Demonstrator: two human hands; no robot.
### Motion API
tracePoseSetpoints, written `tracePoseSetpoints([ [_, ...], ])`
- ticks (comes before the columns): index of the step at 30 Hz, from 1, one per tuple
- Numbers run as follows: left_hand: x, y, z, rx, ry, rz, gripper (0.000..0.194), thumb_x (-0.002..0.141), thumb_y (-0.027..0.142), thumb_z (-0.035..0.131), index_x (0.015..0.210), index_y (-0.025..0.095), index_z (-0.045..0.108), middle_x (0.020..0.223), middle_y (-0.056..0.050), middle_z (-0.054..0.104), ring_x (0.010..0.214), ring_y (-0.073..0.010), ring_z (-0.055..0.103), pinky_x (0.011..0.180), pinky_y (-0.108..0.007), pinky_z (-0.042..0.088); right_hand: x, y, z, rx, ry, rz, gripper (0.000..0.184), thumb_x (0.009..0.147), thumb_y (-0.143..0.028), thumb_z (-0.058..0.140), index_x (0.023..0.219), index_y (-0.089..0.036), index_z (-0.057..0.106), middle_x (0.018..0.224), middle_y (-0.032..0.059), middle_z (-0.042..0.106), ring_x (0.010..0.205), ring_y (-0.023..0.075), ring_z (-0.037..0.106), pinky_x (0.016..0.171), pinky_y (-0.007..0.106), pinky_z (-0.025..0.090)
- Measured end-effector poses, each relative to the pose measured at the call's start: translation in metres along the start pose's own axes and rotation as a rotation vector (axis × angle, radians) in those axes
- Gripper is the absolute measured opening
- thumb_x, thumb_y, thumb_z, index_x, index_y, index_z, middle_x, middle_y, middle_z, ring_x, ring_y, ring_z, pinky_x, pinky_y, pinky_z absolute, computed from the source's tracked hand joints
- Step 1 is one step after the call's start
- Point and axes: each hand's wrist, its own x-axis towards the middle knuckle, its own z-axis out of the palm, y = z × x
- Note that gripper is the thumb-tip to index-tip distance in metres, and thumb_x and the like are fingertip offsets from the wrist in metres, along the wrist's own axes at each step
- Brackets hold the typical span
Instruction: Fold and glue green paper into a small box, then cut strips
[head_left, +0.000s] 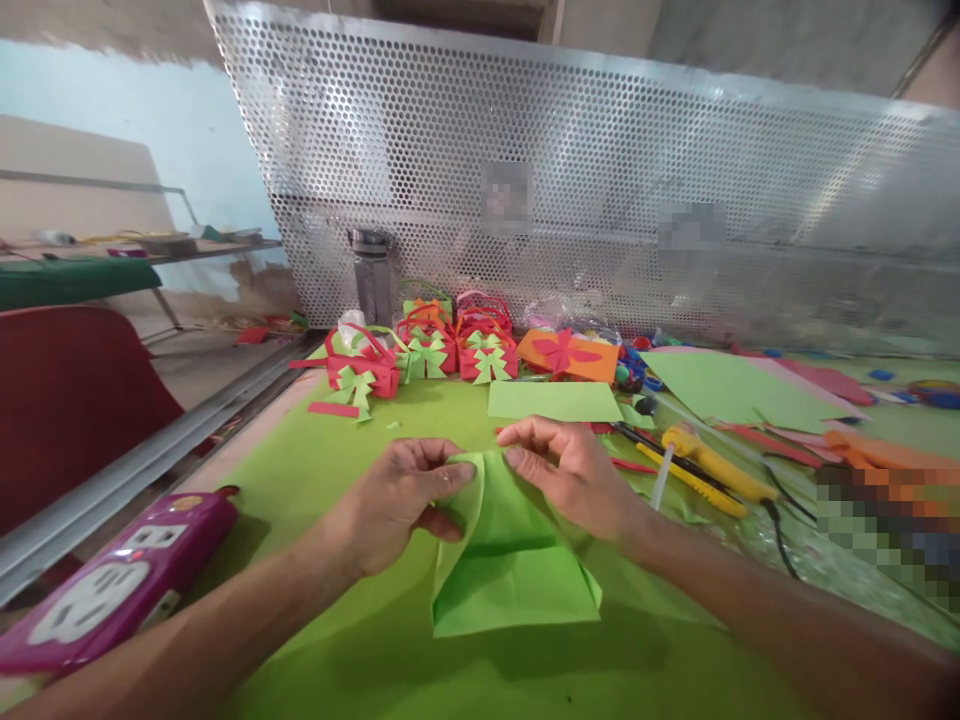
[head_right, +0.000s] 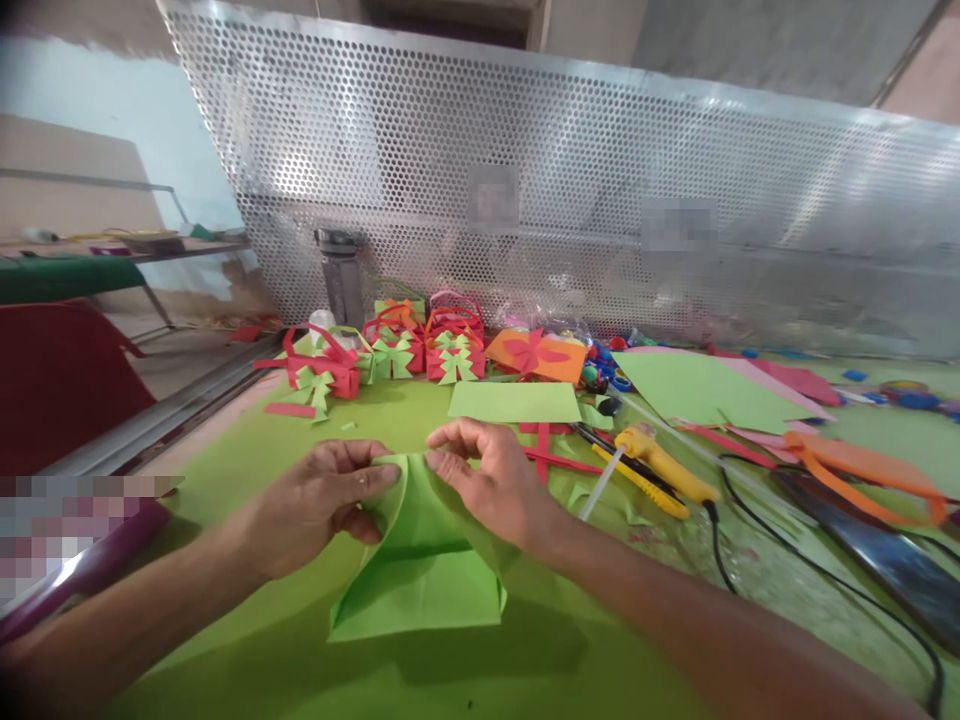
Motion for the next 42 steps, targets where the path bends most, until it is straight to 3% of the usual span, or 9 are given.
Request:
tracePoseSetpoints([
  [7, -0.001, 0.000, 0.001, 0.039, -0.072, -0.039, 0.019, 0.067, 0.027, 0.071, 0.079, 0.013, 0.069, 0.071, -0.005, 0.067, 0.056, -0.0128, 0.060, 0.043, -0.020, 0.052, 0.000, 0.001, -0.001, -0.110, -0.027, -0.013, 0.015, 0.080, -0.028, 0.054, 0.071, -0.017, 0.059, 0.066, -0.0011, 0.059, 0.063, 0.0122, 0.053, 0.060, 0.025, 0.040],
  [12, -0.002, 0.000, 0.004, 0.008, -0.028, -0.051, 0.019, 0.062, 0.028, 0.074, 0.071, 0.012, 0.068, 0.060, -0.001, 0.062, 0.047, -0.0106, 0.055, 0.040, -0.021, 0.052, -0.001, 0.002, 0.000, -0.138, -0.037, -0.034, 0.014, 0.081, -0.024, 0.052, 0.072, -0.017, 0.060, 0.067, -0.0008, 0.061, 0.065, 0.0122, 0.055, 0.060, 0.024, 0.041],
  [16, -0.003, 0.000, 0.005, 0.006, -0.045, -0.081, 0.023, 0.062, 0.027, 0.075, 0.077, 0.012, 0.069, 0.066, -0.002, 0.064, 0.049, -0.0107, 0.057, 0.040, -0.020, 0.052, -0.002, 0.000, 0.001, -0.170, -0.045, -0.052, 0.014, 0.081, -0.023, 0.052, 0.080, -0.017, 0.064, 0.074, 0.0004, 0.066, 0.068, 0.0130, 0.057, 0.065, 0.026, 0.043],
  [22, -0.004, 0.001, 0.006, -0.005, -0.047, -0.075, 0.016, 0.064, 0.026, 0.073, 0.073, 0.013, 0.069, 0.054, 0.005, 0.054, 0.042, -0.0063, 0.050, 0.040, -0.021, 0.053, -0.004, -0.006, 0.001, -0.185, -0.057, -0.078, 0.015, 0.080, -0.027, 0.055, 0.075, -0.016, 0.065, 0.065, -0.0014, 0.062, 0.060, 0.0109, 0.053, 0.056, 0.023, 0.040],
  [28, -0.007, 0.001, 0.008, 0.007, -0.046, -0.073, 0.018, 0.062, 0.027, 0.074, 0.070, 0.013, 0.067, 0.053, 0.007, 0.048, 0.039, -0.0048, 0.046, 0.037, -0.020, 0.051, -0.006, -0.010, 0.002, -0.263, -0.061, -0.107, 0.012, 0.080, -0.021, 0.054, 0.070, -0.017, 0.061, 0.067, -0.0022, 0.059, 0.063, 0.0109, 0.052, 0.062, 0.025, 0.039],
  [38, -0.006, 0.001, 0.010, 0.021, -0.046, -0.089, 0.020, 0.062, 0.029, 0.074, 0.072, 0.014, 0.066, 0.054, 0.005, 0.050, 0.042, -0.0067, 0.048, 0.038, -0.020, 0.051, -0.009, -0.013, 0.005, -0.362, -0.053, -0.143, 0.011, 0.080, -0.016, 0.051, 0.070, -0.017, 0.055, 0.071, -0.0018, 0.058, 0.069, 0.0113, 0.053, 0.067, 0.025, 0.040],
  [42, -0.007, 0.000, 0.008, -0.012, -0.030, -0.043, 0.016, 0.066, 0.027, 0.073, 0.073, 0.015, 0.068, 0.063, 0.002, 0.059, 0.052, -0.0084, 0.054, 0.048, -0.022, 0.055, -0.004, -0.010, 0.003, -0.363, -0.015, -0.189, 0.010, 0.081, -0.016, 0.051, 0.073, -0.017, 0.058, 0.074, -0.0012, 0.062, 0.071, 0.0107, 0.056, 0.067, 0.023, 0.041],
])
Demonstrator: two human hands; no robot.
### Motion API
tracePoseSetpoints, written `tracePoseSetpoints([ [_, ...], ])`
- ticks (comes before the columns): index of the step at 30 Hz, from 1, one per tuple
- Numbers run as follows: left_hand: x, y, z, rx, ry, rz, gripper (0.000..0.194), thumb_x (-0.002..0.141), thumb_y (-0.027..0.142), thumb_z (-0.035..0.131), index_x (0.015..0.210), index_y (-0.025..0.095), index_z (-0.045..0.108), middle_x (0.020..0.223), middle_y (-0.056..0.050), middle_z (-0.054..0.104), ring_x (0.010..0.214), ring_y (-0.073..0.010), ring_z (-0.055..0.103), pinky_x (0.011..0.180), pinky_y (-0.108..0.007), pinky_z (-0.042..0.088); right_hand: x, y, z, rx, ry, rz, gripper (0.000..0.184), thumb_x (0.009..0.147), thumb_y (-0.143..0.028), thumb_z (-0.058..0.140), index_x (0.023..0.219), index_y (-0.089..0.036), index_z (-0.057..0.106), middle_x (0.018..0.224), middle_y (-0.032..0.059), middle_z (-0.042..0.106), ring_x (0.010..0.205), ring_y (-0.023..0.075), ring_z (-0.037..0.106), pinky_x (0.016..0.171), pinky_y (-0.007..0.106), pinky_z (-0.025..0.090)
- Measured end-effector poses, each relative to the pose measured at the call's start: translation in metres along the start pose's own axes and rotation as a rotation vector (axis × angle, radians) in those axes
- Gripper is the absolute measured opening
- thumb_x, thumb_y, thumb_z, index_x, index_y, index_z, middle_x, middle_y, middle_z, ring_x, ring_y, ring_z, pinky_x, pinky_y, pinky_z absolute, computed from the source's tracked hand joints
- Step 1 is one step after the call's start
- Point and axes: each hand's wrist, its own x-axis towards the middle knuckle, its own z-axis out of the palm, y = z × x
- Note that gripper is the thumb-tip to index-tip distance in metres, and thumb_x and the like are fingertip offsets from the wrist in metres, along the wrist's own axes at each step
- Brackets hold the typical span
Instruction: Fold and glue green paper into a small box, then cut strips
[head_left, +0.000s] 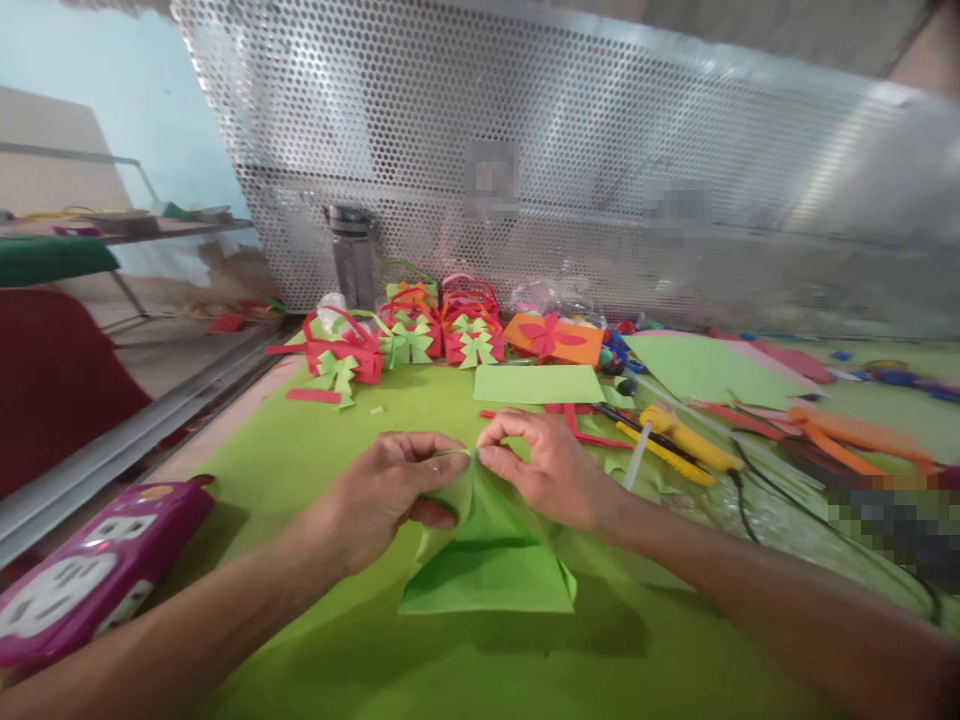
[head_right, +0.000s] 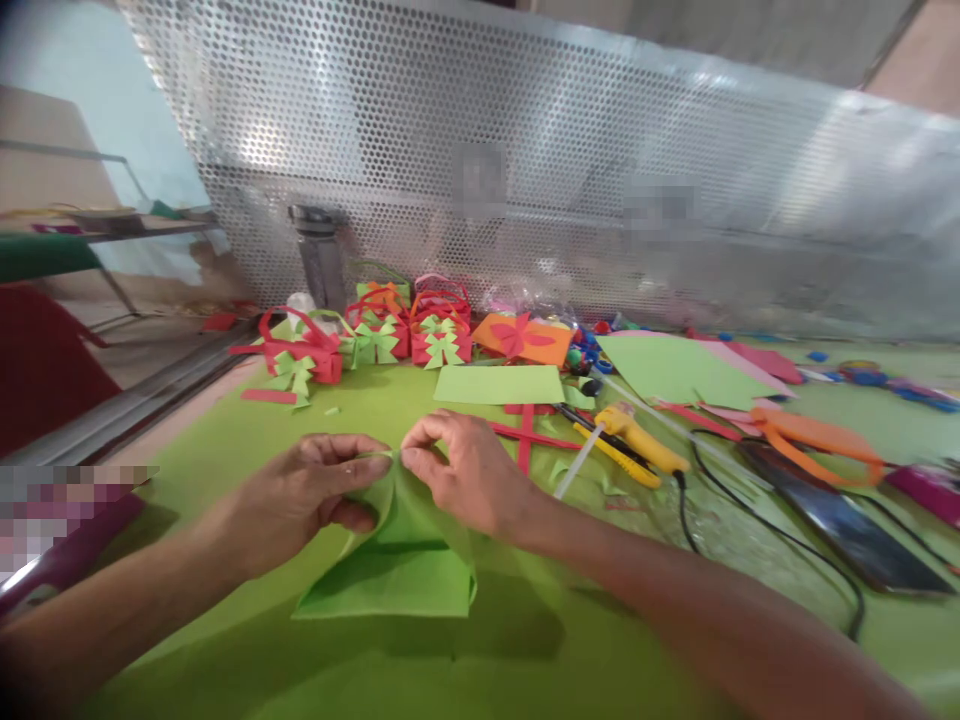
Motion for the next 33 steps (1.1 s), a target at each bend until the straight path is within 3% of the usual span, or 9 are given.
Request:
tracePoseSetpoints([
  [5, 0.003, 0.002, 0.001, -0.100, 0.067, 0.073, 0.013, 0.064, 0.027, 0.076, 0.072, 0.018, 0.070, 0.072, 0.001, 0.066, 0.062, -0.0122, 0.060, 0.057, -0.026, 0.059, 0.005, 0.002, -0.013, -0.123, 0.048, -0.034, 0.012, 0.083, -0.017, 0.050, 0.077, -0.016, 0.060, 0.077, -0.0006, 0.065, 0.071, 0.0089, 0.058, 0.067, 0.019, 0.042],
  [11, 0.011, 0.009, 0.018, -0.064, 0.053, 0.127, 0.017, 0.063, 0.028, 0.077, 0.075, 0.017, 0.072, 0.075, -0.001, 0.070, 0.067, -0.0141, 0.063, 0.064, -0.028, 0.060, 0.008, 0.010, -0.042, -0.333, 0.024, 0.029, 0.013, 0.085, -0.020, 0.050, 0.078, -0.017, 0.061, 0.076, -0.0018, 0.067, 0.070, 0.0080, 0.059, 0.063, 0.017, 0.041],
  [14, 0.015, 0.013, 0.029, -0.046, 0.025, 0.143, 0.023, 0.062, 0.025, 0.078, 0.082, 0.016, 0.072, 0.078, -0.003, 0.071, 0.070, -0.0146, 0.065, 0.067, -0.025, 0.059, 0.003, 0.021, -0.065, -0.511, 0.036, 0.144, 0.012, 0.086, -0.026, 0.051, 0.086, -0.019, 0.060, 0.084, 0.0004, 0.068, 0.076, 0.0116, 0.061, 0.066, 0.021, 0.042],
  [19, 0.024, 0.018, 0.041, -0.128, 0.027, 0.212, 0.018, 0.063, 0.015, 0.075, 0.080, 0.014, 0.072, 0.081, -0.003, 0.073, 0.075, -0.0154, 0.067, 0.071, -0.025, 0.058, -0.025, 0.052, -0.103, -0.872, 0.079, 0.447, 0.021, 0.085, -0.025, 0.051, 0.103, -0.015, 0.057, 0.098, 0.0129, 0.064, 0.095, 0.0258, 0.058, 0.080, 0.040, 0.041],
  [21, 0.026, 0.018, 0.045, -0.179, 0.014, 0.221, 0.013, 0.065, 0.010, 0.072, 0.078, 0.014, 0.071, 0.078, -0.002, 0.073, 0.074, -0.0152, 0.067, 0.070, -0.026, 0.058, -0.037, 0.066, -0.113, -0.958, 0.039, 0.567, 0.025, 0.086, -0.026, 0.051, 0.106, -0.012, 0.055, 0.097, 0.0128, 0.063, 0.094, 0.0254, 0.058, 0.080, 0.043, 0.044],
  [23, 0.027, 0.018, 0.048, -0.225, -0.003, 0.214, 0.013, 0.068, 0.004, 0.067, 0.077, 0.014, 0.070, 0.075, -0.001, 0.072, 0.072, -0.0144, 0.067, 0.071, -0.026, 0.058, -0.045, 0.080, -0.118, -1.004, -0.027, 0.665, 0.029, 0.087, -0.033, 0.052, 0.110, -0.015, 0.054, 0.107, 0.0070, 0.059, 0.092, 0.0191, 0.058, 0.079, 0.040, 0.048],
  [33, 0.035, 0.021, 0.058, -0.282, 0.001, 0.206, 0.024, 0.077, -0.006, 0.053, 0.079, 0.015, 0.065, 0.078, 0.001, 0.071, 0.076, -0.0119, 0.065, 0.082, -0.029, 0.056, -0.058, 0.111, -0.130, -1.016, -0.165, 0.759, 0.032, 0.087, -0.032, 0.052, 0.115, -0.017, 0.052, 0.115, 0.0074, 0.055, 0.096, 0.0197, 0.057, 0.080, 0.041, 0.049],
])
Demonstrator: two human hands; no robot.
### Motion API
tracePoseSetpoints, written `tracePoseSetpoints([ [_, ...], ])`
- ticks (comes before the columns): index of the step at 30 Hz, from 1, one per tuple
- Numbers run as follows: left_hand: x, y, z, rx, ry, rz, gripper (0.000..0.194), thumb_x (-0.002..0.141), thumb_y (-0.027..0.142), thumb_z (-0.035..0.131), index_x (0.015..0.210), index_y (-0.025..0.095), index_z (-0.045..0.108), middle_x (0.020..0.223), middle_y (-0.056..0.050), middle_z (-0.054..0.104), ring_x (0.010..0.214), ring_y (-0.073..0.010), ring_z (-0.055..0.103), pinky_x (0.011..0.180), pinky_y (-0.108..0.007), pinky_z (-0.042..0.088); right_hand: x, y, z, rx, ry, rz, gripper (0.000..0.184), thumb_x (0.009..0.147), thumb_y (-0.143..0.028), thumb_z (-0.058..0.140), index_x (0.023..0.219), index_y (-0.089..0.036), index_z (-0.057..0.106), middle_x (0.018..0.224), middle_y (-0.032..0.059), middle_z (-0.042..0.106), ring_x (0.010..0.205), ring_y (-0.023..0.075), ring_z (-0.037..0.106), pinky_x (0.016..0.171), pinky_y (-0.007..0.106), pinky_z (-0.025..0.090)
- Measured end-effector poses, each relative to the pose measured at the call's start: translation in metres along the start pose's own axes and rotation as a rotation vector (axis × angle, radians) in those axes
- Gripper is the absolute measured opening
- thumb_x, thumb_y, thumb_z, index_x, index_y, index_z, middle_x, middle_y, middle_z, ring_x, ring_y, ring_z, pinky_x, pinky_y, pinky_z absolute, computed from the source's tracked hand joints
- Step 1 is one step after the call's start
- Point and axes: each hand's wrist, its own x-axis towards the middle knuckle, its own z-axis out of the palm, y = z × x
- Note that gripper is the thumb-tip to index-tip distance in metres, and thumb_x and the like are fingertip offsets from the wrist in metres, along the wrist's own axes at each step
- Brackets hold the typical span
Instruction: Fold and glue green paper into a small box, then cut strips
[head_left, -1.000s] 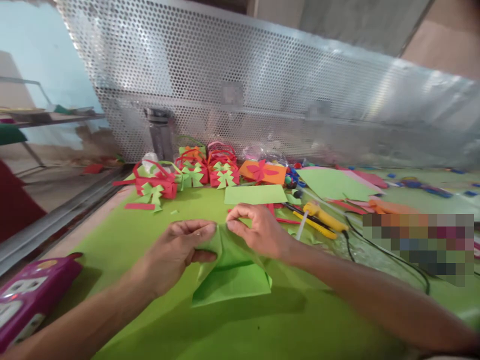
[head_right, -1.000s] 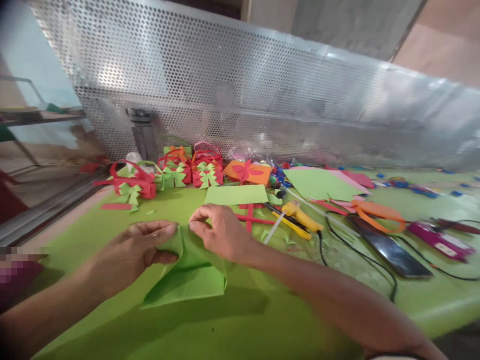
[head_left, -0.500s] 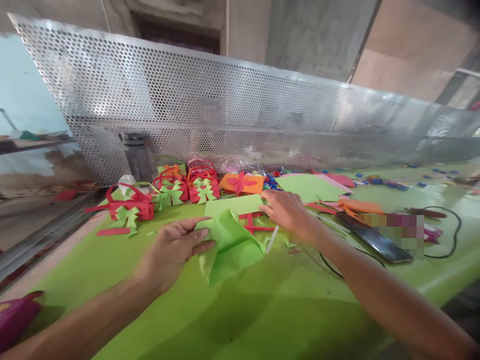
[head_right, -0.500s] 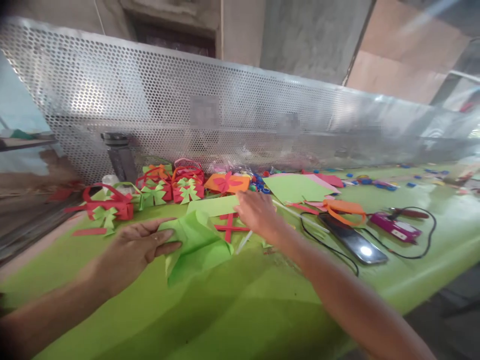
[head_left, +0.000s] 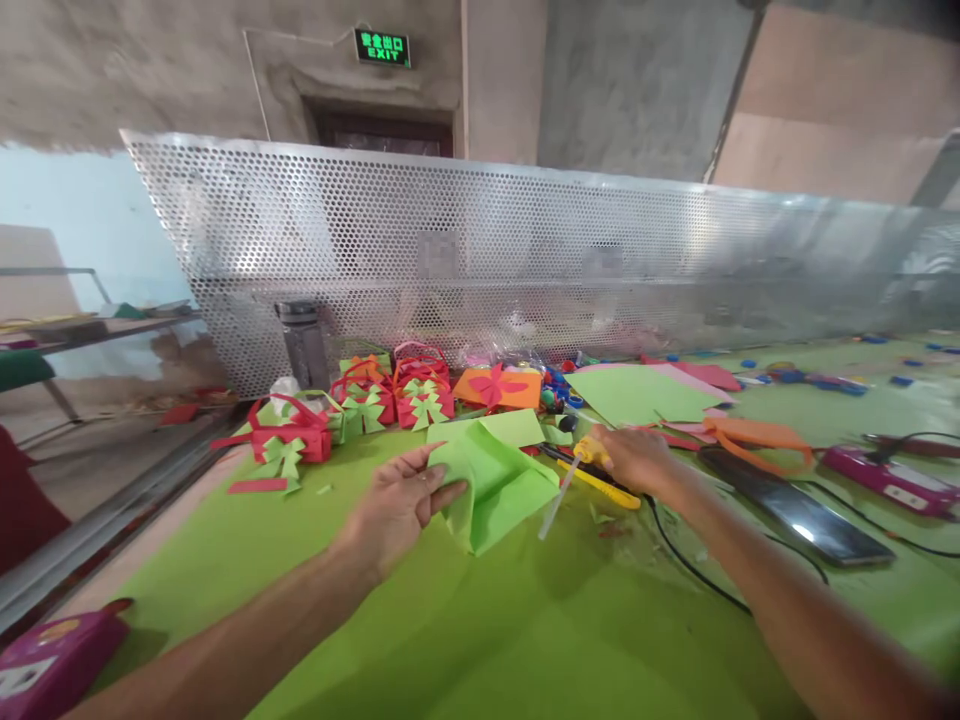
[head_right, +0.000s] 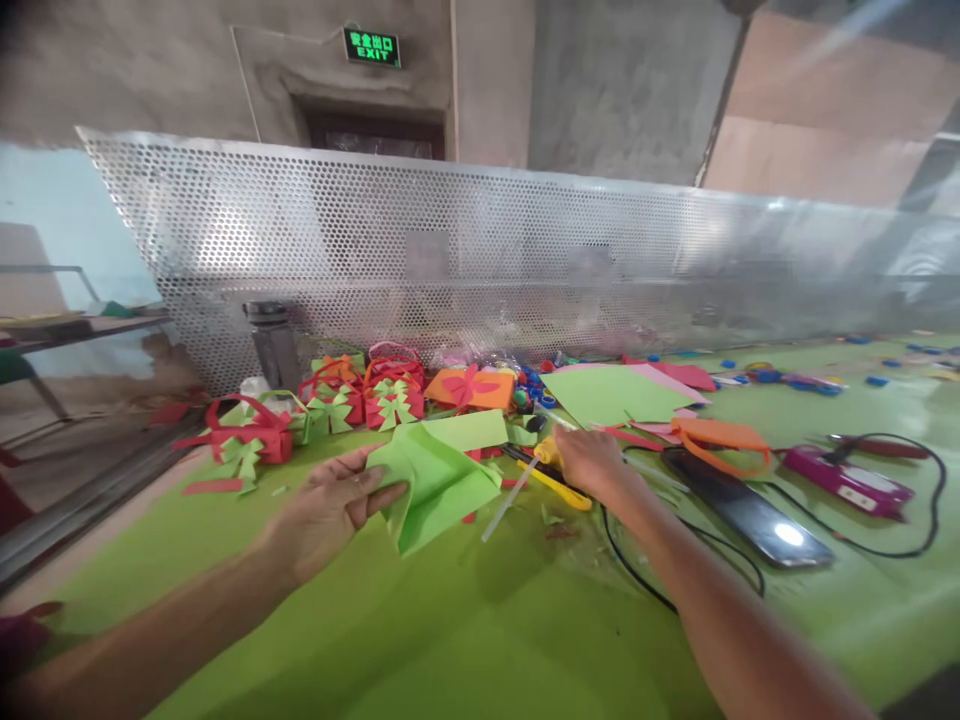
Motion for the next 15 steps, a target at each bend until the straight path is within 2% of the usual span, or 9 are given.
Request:
tracePoseSetpoints([
  [6, -0.002, 0.006, -0.003, -0.037, 0.010, 0.028, 0.024, 0.078, -0.004, 0.054, 0.071, 0.016, 0.064, 0.070, 0.004, 0.069, 0.072, -0.0099, 0.065, 0.084, -0.028, 0.054, 0.004, 0.006, 0.010, -0.018, -0.013, -0.019, 0.032, 0.087, -0.032, 0.052, 0.115, -0.017, 0.051, 0.115, 0.0074, 0.055, 0.096, 0.0199, 0.057, 0.080, 0.041, 0.049],
  [12, -0.006, 0.010, -0.018, -0.002, 0.002, 0.037, 0.017, 0.080, 0.001, 0.054, 0.079, 0.013, 0.066, 0.081, -0.003, 0.071, 0.075, -0.0162, 0.067, 0.073, -0.034, 0.058, 0.011, 0.011, 0.020, 0.006, -0.003, 0.028, 0.032, 0.087, -0.033, 0.052, 0.115, -0.017, 0.052, 0.115, 0.0074, 0.055, 0.096, 0.0197, 0.057, 0.080, 0.041, 0.049],
  [15, -0.012, 0.013, -0.027, -0.004, 0.006, 0.080, 0.021, 0.081, 0.000, 0.053, 0.074, 0.015, 0.067, 0.074, 0.001, 0.069, 0.070, -0.0124, 0.065, 0.074, -0.031, 0.058, 0.010, 0.011, 0.021, 0.063, 0.025, 0.029, 0.030, 0.087, -0.031, 0.052, 0.113, -0.016, 0.052, 0.111, 0.0073, 0.057, 0.093, 0.0190, 0.058, 0.078, 0.039, 0.049],
])
